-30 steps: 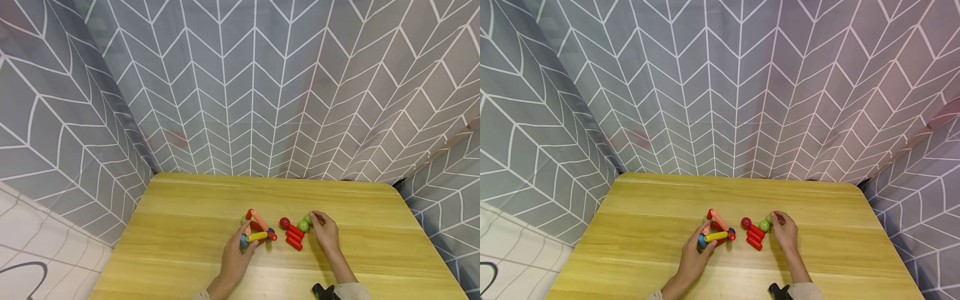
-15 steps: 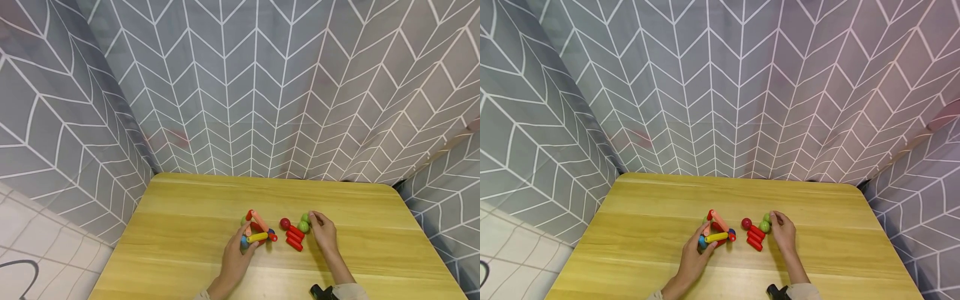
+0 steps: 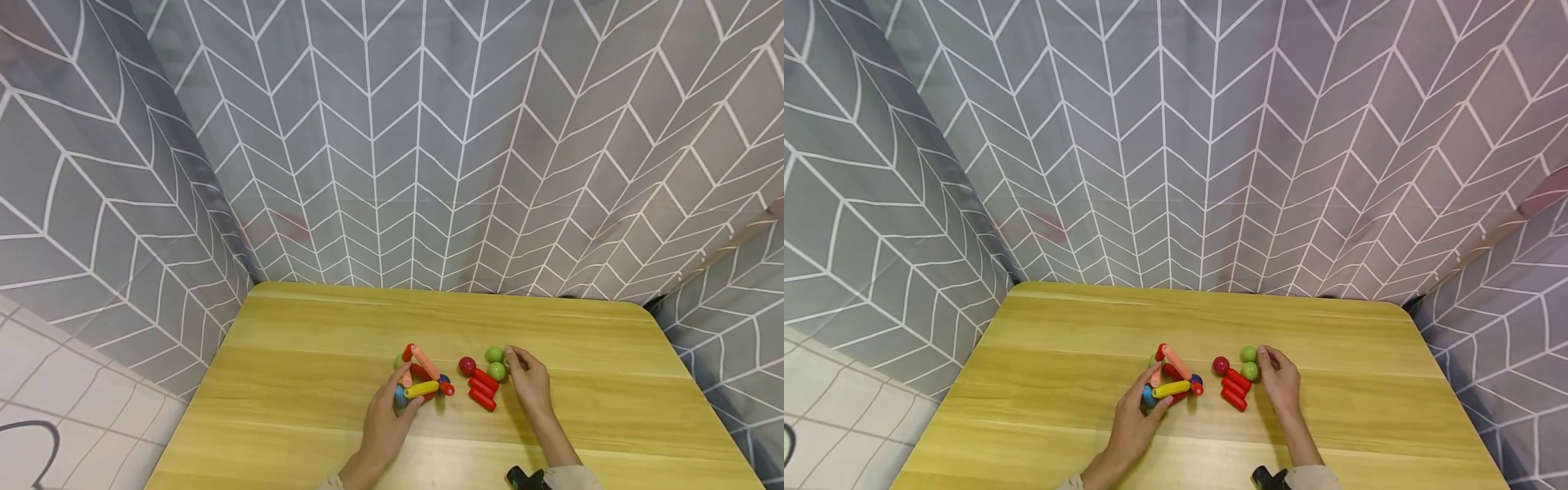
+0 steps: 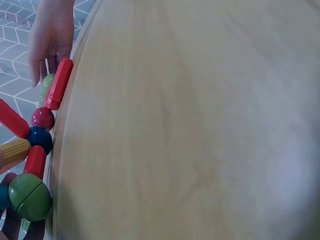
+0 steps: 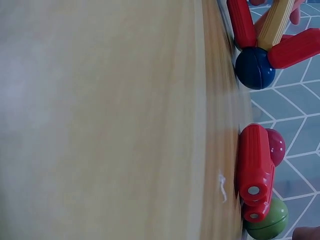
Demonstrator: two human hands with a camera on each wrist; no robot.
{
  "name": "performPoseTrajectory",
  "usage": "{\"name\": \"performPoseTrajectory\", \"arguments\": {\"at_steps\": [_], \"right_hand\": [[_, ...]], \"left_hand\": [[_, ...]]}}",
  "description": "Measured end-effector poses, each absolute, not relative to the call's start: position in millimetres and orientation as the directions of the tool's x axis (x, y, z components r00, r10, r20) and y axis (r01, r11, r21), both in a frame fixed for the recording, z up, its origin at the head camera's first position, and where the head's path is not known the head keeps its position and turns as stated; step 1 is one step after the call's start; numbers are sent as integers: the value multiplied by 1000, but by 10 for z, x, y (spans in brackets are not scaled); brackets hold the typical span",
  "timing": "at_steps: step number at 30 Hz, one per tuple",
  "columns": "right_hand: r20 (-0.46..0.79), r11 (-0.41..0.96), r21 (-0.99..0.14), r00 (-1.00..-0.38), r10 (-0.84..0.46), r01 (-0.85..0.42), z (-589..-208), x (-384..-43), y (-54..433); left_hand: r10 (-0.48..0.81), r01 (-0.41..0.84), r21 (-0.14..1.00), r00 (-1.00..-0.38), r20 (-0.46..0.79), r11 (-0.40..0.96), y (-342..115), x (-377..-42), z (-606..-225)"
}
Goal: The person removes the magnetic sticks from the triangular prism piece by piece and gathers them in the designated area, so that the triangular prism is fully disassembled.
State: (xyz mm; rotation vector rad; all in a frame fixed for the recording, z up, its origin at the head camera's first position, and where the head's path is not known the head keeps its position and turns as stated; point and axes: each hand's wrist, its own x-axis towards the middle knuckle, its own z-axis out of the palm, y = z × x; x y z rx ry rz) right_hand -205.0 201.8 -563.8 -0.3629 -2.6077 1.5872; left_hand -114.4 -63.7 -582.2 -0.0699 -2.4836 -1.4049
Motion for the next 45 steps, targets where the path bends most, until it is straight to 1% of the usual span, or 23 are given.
{"name": "performPoseTrajectory", "arguments": {"at_steps": [5, 11, 14, 17, 21, 25, 31, 34, 38, 41, 45], "right_hand": [[-44, 436, -887, -968, 248, 152, -5633, -2037, 2018], [27, 445, -886, -943, 331, 131, -5598, -1986, 1990], [74, 430, -898, -930, 359, 94, -5546, -1948, 1941], [119, 426, -904, -928, 352, 46, -5481, -1914, 1862], [165, 422, -906, -938, 306, -22, -5400, -1860, 1742], [188, 374, -923, -952, 240, -88, -5344, -1785, 1625], [205, 314, -934, -975, 80, -171, -5279, -1665, 1494], [238, 309, -923, -971, -4, -228, -5262, -1626, 1453], [299, 356, -878, -948, -110, -319, -5278, -1576, 1416], [310, 377, -858, -937, -159, -348, -5298, -1535, 1391], [305, 383, -851, -932, -195, -358, -5318, -1497, 1350]], "left_hand": [[-101, 176, 830, -958, 268, 529, -634, -1147, -5819], [-92, 176, 827, -960, 264, 534, -634, -1146, -5810], [-89, 181, 826, -959, 268, 533, -636, -1154, -5805], [-93, 181, 825, -958, 271, 535, -637, -1164, -5799], [-98, 175, 823, -958, 268, 540, -635, -1171, -5798], [-95, 189, 824, -955, 281, 534, -635, -1166, -5795], [-100, 195, 821, -952, 291, 537, -640, -1159, -5787], [-105, 185, 821, -953, 284, 540, -639, -1156, -5785], [-109, 179, 818, -953, 282, 546, -636, -1152, -5785], [-109, 181, 812, -952, 286, 555, -633, -1152, -5787], [-112, 176, 809, -952, 285, 561, -632, -1151, -5783]]}}
